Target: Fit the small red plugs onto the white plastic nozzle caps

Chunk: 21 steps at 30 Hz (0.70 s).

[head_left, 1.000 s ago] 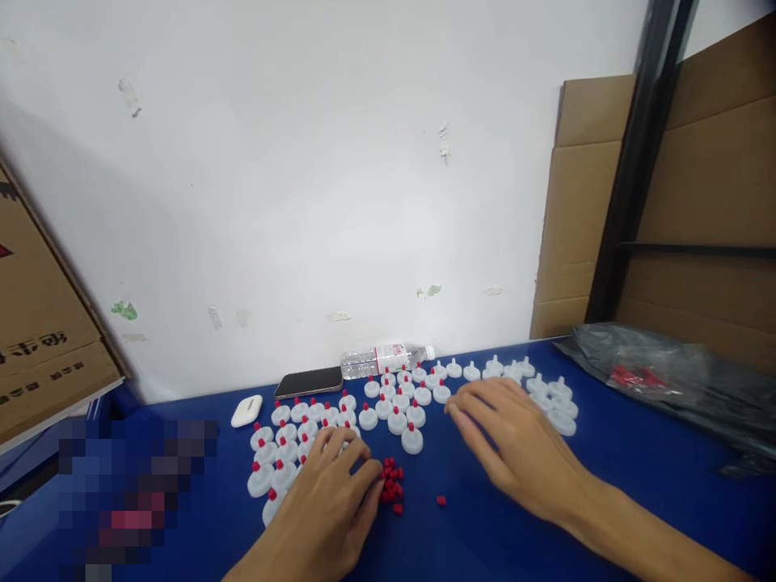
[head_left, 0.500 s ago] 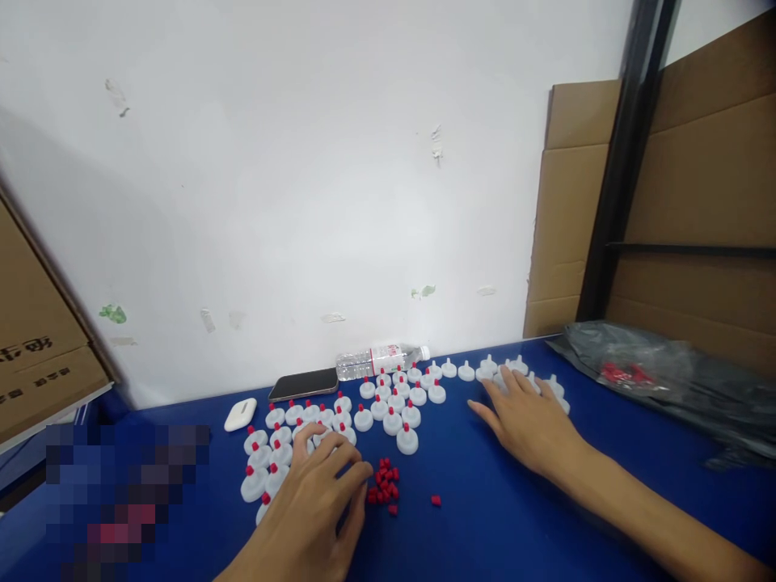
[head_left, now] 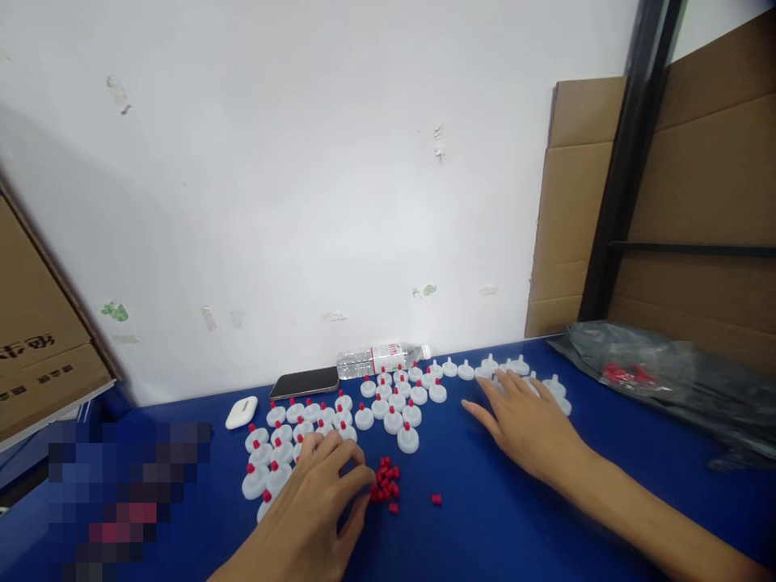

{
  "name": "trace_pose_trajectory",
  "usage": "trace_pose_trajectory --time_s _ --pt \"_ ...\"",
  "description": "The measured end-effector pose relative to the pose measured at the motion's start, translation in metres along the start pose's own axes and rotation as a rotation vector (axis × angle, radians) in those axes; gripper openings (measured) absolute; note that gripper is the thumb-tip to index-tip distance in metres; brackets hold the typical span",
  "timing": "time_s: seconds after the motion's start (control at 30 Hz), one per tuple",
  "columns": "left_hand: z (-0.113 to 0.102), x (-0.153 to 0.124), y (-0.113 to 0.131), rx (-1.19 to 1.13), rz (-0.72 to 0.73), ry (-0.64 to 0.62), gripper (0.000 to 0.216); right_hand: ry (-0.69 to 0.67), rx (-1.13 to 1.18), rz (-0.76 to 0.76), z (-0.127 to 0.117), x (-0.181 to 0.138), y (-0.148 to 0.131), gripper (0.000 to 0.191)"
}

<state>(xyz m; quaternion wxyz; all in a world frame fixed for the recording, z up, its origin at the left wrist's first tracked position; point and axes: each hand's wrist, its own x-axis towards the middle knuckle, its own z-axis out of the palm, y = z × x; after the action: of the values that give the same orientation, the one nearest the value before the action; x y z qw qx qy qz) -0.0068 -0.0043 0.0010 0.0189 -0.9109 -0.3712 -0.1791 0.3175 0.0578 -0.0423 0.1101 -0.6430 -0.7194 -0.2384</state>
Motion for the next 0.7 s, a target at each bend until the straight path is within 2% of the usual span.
trace_pose_trajectory --time_s 0.13,0.3,0.5,0.6,0.7 --pt "0.001 0.0 -0.001 0.006 0.001 -0.029 0.017 -0.002 0.023 -0.055 -0.007 0.0 -0.006 0.054" --pt "0.007 -0.001 -0.003 0.024 0.02 0.01 0.015 -0.03 0.138 -0.171 -0.022 -0.004 -0.022 0.047" --pt "0.009 -0.001 -0.004 -0.008 0.039 0.047 0.015 -0.086 0.138 -0.228 -0.017 -0.006 -0.025 0.029" --pt "0.01 -0.001 -0.006 -0.002 0.046 0.047 0.014 -0.088 0.156 -0.25 -0.015 -0.004 -0.023 0.037" --pt "0.016 0.0 -0.009 0.008 0.04 0.053 0.014 -0.072 0.189 -0.272 -0.019 -0.003 -0.025 0.036"
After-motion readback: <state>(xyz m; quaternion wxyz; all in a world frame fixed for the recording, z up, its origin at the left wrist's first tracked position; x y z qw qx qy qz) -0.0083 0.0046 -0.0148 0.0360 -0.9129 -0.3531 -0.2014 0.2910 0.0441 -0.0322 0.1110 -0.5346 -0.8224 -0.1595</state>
